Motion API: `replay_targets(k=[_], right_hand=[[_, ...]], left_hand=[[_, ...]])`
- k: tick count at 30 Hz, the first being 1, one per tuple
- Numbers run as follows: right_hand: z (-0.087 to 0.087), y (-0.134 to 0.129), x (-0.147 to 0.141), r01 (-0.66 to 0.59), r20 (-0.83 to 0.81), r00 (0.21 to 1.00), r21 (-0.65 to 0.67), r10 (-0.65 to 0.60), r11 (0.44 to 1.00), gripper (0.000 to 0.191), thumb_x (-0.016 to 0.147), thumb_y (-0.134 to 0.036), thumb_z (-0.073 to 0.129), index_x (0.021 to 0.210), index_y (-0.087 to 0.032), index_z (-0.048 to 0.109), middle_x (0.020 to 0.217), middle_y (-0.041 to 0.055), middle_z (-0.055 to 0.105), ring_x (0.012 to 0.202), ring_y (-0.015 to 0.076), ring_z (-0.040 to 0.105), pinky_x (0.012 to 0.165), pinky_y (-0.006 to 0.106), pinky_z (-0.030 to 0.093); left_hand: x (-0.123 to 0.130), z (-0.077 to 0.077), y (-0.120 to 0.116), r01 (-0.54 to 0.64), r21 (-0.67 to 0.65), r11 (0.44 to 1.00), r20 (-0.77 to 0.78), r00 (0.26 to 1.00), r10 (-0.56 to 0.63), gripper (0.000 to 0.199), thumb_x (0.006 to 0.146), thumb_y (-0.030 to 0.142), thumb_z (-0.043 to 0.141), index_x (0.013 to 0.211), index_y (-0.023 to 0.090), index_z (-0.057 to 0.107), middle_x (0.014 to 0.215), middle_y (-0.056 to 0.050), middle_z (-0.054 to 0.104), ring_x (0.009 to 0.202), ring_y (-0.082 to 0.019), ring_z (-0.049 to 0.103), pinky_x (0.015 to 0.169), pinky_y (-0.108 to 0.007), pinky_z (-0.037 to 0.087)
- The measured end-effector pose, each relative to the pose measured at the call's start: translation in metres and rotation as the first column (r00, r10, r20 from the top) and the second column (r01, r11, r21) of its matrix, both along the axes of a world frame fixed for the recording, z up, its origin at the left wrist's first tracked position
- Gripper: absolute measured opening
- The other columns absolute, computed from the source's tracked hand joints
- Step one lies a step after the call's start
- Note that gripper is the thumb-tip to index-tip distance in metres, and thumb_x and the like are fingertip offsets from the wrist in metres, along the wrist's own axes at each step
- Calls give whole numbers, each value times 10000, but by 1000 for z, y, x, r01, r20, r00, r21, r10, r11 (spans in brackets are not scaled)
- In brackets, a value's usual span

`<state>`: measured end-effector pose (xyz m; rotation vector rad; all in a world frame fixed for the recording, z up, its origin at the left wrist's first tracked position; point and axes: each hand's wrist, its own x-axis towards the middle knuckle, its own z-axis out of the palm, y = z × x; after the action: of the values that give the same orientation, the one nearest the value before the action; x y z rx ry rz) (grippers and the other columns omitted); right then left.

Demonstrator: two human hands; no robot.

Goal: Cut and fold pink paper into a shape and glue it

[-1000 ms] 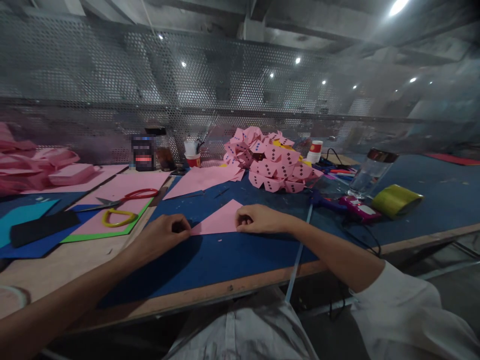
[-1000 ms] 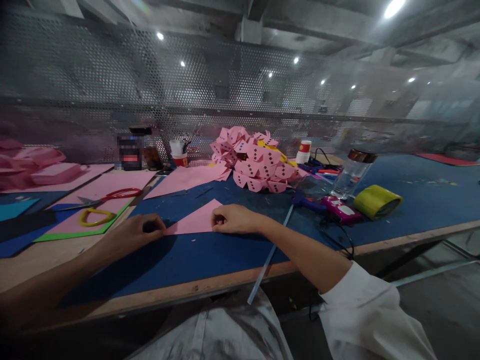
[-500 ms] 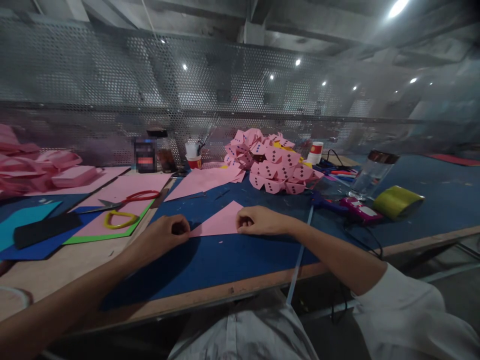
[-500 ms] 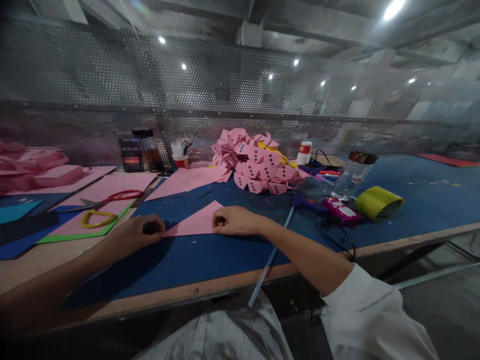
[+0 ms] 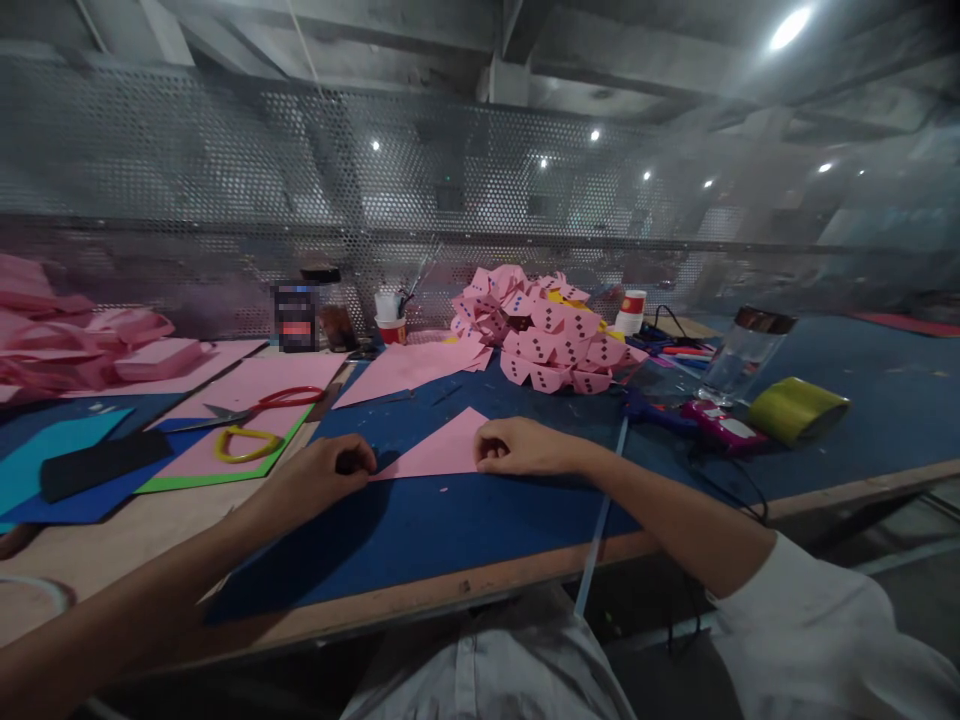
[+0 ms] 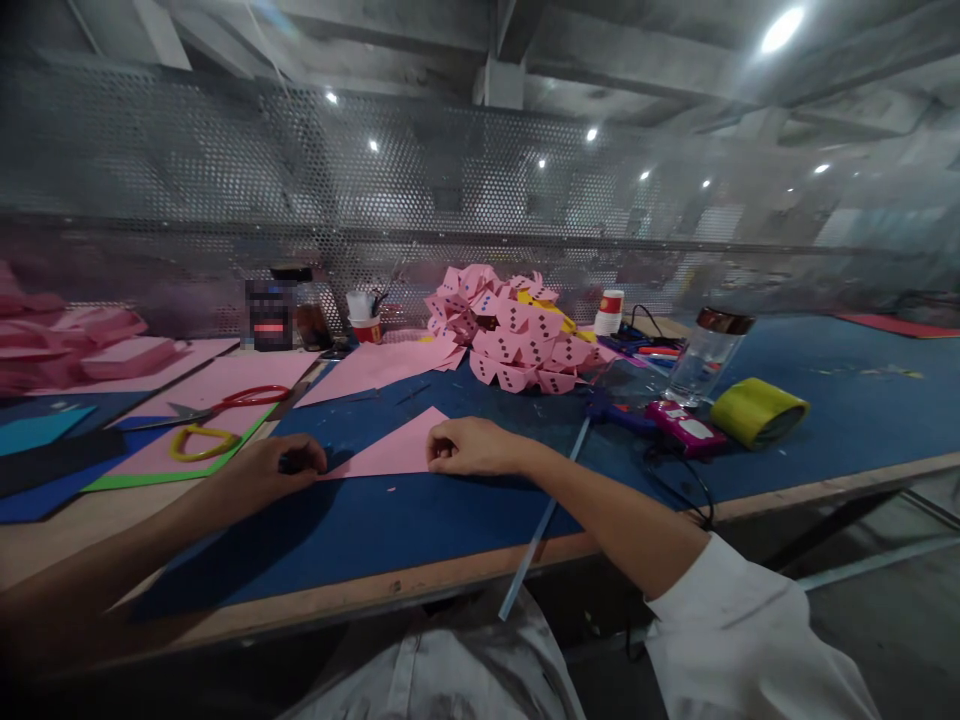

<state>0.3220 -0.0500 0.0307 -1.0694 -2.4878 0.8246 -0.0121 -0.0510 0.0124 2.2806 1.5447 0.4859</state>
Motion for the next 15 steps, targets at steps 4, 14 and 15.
replay_targets(k=[4, 14, 15], right_hand=[[0, 0, -1, 3, -5, 1000, -6, -3, 1000, 102, 812, -187, 658, 900, -157, 700, 818, 14, 667, 745, 135, 591, 640, 217, 397], [2, -2, 0, -12, -4, 1000, 3, 12, 1000, 114, 832, -192, 672, 939, -158, 697, 861, 18, 682, 762, 136, 595, 661, 220, 409], [2, -2, 0, -19, -2, 1000, 6, 19, 1000, 120, 837, -217, 690, 940, -156, 696, 865, 19, 680, 767, 137, 597, 668, 222, 414]], left_hand=[[-9, -2, 2, -20, 31, 999, 23, 1000, 20, 158, 768, 332, 593, 828, 216, 682, 778, -20, 703, 755, -236, 642, 729, -332, 459], [49, 21, -7, 296, 88, 951, 90, 948, -304, 153, 859, 309, 600, 935, 231, 707, 972, -37, 712, 888, -218, 624, 801, -300, 468], [55, 21, -4, 323, 64, 944, 89, 941, -328, 156, 862, 321, 614, 944, 230, 710, 964, -34, 707, 873, -213, 626, 785, -293, 466]])
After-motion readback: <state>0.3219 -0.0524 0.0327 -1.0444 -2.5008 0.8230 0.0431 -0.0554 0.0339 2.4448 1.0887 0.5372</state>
